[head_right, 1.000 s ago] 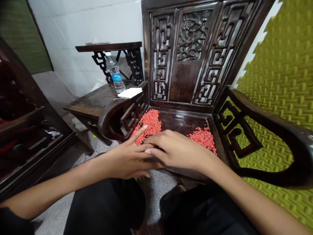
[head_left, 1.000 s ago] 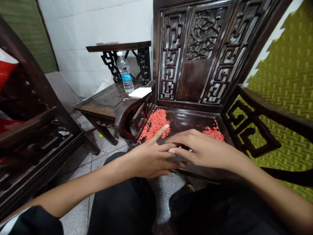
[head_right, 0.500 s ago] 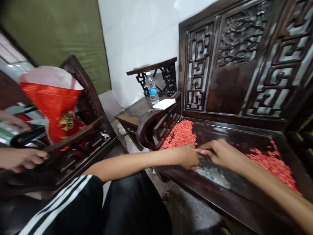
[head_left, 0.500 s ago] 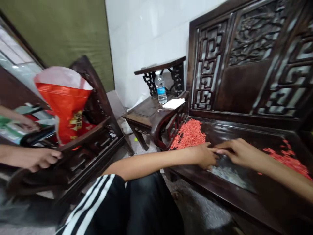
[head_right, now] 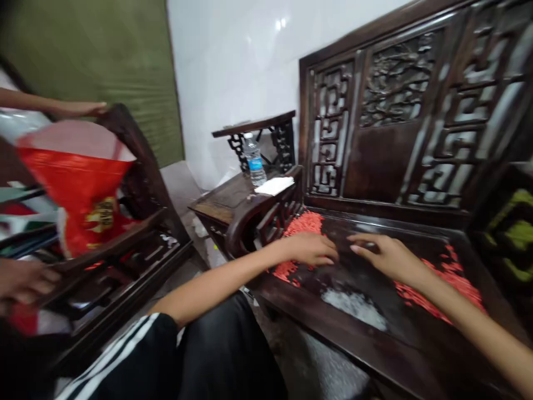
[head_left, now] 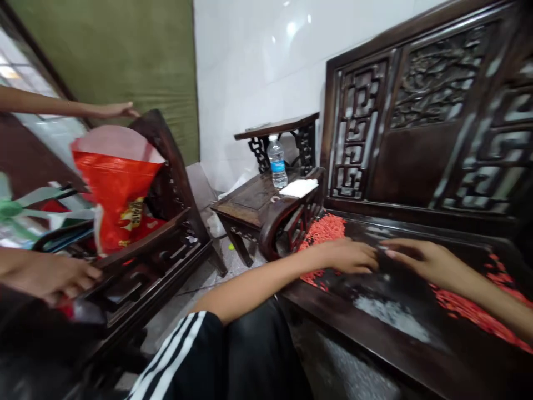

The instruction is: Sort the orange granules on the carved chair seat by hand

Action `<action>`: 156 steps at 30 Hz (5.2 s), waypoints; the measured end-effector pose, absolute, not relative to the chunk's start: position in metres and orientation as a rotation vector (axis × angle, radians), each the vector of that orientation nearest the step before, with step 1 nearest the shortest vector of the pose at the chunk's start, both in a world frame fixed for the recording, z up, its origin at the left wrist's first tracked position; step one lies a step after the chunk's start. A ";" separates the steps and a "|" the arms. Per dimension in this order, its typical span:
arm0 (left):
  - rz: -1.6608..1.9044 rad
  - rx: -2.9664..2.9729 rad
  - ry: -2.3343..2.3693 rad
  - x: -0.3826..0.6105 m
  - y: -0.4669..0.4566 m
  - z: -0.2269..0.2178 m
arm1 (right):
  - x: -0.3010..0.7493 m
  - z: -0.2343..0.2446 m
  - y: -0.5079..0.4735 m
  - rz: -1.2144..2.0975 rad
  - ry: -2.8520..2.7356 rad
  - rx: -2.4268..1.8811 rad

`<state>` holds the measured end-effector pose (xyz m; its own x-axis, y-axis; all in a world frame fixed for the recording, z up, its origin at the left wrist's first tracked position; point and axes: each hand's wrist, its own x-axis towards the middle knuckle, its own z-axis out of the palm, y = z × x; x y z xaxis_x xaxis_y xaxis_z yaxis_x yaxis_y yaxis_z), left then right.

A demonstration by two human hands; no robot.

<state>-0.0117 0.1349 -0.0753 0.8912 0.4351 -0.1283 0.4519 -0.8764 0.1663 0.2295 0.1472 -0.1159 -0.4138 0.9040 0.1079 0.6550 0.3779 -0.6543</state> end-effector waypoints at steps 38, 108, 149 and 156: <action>-0.468 2.615 1.002 -0.032 0.186 -0.141 | 0.191 -0.159 0.107 0.959 -2.751 -1.463; 0.996 1.701 0.812 -0.024 0.064 -0.018 | 0.200 -0.013 0.054 1.290 -1.600 -0.828; 0.982 1.585 0.879 -0.020 0.058 -0.015 | 0.199 -0.017 0.054 1.255 -1.566 -0.841; 0.966 1.578 0.873 -0.020 0.059 -0.016 | 0.199 -0.020 0.054 1.269 -1.589 -0.844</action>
<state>-0.0195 0.0591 -0.0157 0.4094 0.8997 0.1515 0.0596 -0.1920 0.9796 0.1992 0.0536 -0.0201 -0.3565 0.9052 0.2313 -0.0257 0.2379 -0.9709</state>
